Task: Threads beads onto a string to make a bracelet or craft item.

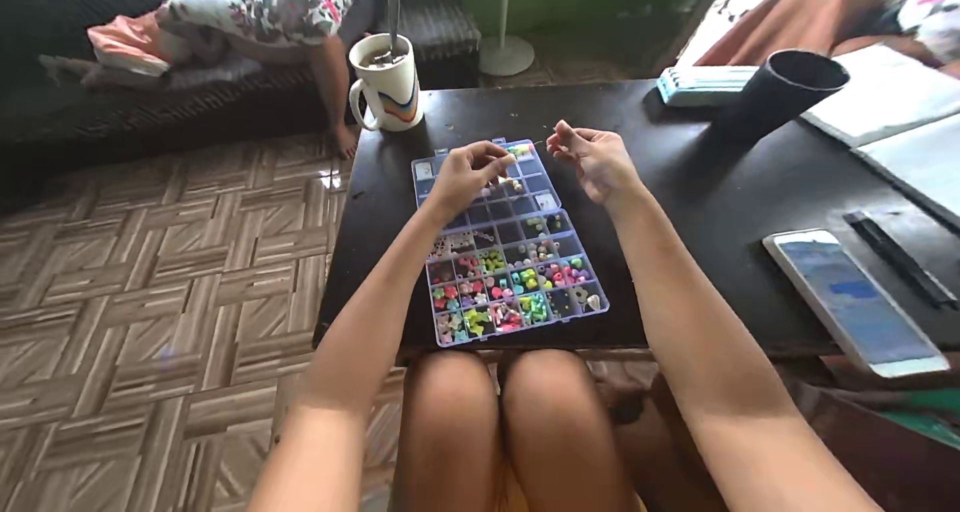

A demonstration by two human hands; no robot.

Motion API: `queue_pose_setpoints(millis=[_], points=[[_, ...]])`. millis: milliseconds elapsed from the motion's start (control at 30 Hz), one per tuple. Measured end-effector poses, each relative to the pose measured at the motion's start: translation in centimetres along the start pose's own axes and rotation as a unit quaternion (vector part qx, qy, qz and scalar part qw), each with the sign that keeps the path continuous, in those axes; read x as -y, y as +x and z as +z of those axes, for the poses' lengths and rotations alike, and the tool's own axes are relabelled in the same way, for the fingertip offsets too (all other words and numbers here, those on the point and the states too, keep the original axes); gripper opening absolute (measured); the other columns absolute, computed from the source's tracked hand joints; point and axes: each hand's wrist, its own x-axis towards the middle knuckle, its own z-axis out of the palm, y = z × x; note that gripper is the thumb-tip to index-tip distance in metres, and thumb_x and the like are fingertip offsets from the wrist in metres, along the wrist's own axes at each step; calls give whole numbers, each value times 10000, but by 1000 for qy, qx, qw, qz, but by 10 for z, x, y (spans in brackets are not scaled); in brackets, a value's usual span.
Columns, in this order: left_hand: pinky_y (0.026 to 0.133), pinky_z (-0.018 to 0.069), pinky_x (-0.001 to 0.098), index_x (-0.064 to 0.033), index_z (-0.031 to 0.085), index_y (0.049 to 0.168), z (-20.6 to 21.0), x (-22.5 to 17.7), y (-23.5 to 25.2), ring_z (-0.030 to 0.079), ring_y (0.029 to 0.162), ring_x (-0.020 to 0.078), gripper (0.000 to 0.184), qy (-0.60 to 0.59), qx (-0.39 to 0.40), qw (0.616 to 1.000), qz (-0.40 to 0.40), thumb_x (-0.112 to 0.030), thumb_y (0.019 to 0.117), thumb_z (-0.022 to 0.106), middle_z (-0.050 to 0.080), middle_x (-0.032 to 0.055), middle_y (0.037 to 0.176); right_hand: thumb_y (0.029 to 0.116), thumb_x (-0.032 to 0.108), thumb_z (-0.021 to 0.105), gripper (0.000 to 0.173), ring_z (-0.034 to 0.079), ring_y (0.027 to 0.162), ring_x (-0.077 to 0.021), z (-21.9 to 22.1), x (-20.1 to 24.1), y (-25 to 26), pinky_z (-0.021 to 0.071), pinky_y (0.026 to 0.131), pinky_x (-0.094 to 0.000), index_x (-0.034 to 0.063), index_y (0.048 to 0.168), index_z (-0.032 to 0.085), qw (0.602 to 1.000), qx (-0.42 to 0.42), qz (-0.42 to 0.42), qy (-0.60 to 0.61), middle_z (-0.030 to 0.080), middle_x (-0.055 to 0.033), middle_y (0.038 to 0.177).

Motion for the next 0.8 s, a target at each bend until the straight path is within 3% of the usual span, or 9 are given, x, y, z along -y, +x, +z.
queue_pose_setpoints(millis=[133,233,333,433,533,667,800], points=[[707,525,193,38,673,1094,-1,-2,-1,616,732,7,165,17,2,1000,15,-93,1016,610,687,18,868,1027,108,601,155,694,847,-27,6,9,-7,555,863,-211,-23,1063,675,996,66,44,-34,734,-13,936],[719,537,200,43,681,1090,-3,-2,-2,628,746,20,165,42,-5,999,20,-86,1012,615,692,38,881,1018,-45,445,286,675,962,-63,8,14,-14,528,907,-221,-63,1248,615,994,86,62,-37,687,-113,1160],[764,541,230,41,695,1094,-9,-14,-11,655,809,72,177,111,-26,992,46,-90,1013,609,706,92,926,992,-123,324,411,676,1026,-82,11,15,-18,528,938,-230,-68,1339,537,993,97,51,-28,646,-139,1252],[780,552,238,32,701,1086,-15,-16,-29,666,836,89,170,143,13,988,54,-93,1013,610,708,100,955,1076,-26,342,346,704,1021,-104,17,8,-21,553,950,-259,-47,1406,446,990,123,12,-61,672,-136,1196],[780,544,201,25,710,1062,-22,-2,-37,655,811,36,159,135,59,988,50,-96,1007,624,714,62,915,1115,88,305,334,741,839,-121,16,-3,-17,618,814,-295,-20,1418,393,977,176,-40,-116,721,-90,1006],[755,541,175,25,683,1078,-24,1,-33,642,796,-7,152,62,53,996,30,-91,1013,610,699,8,905,1131,180,289,278,664,647,-43,22,-9,-22,595,668,-240,15,1275,461,981,142,-74,-114,653,41,783],[734,534,155,0,674,1079,-24,0,-35,633,774,-30,149,47,39,998,33,-120,1022,607,691,-38,889,1124,200,357,199,633,595,-21,24,-13,-23,578,625,-211,80,1094,513,982,133,-107,-84,620,94,689]])
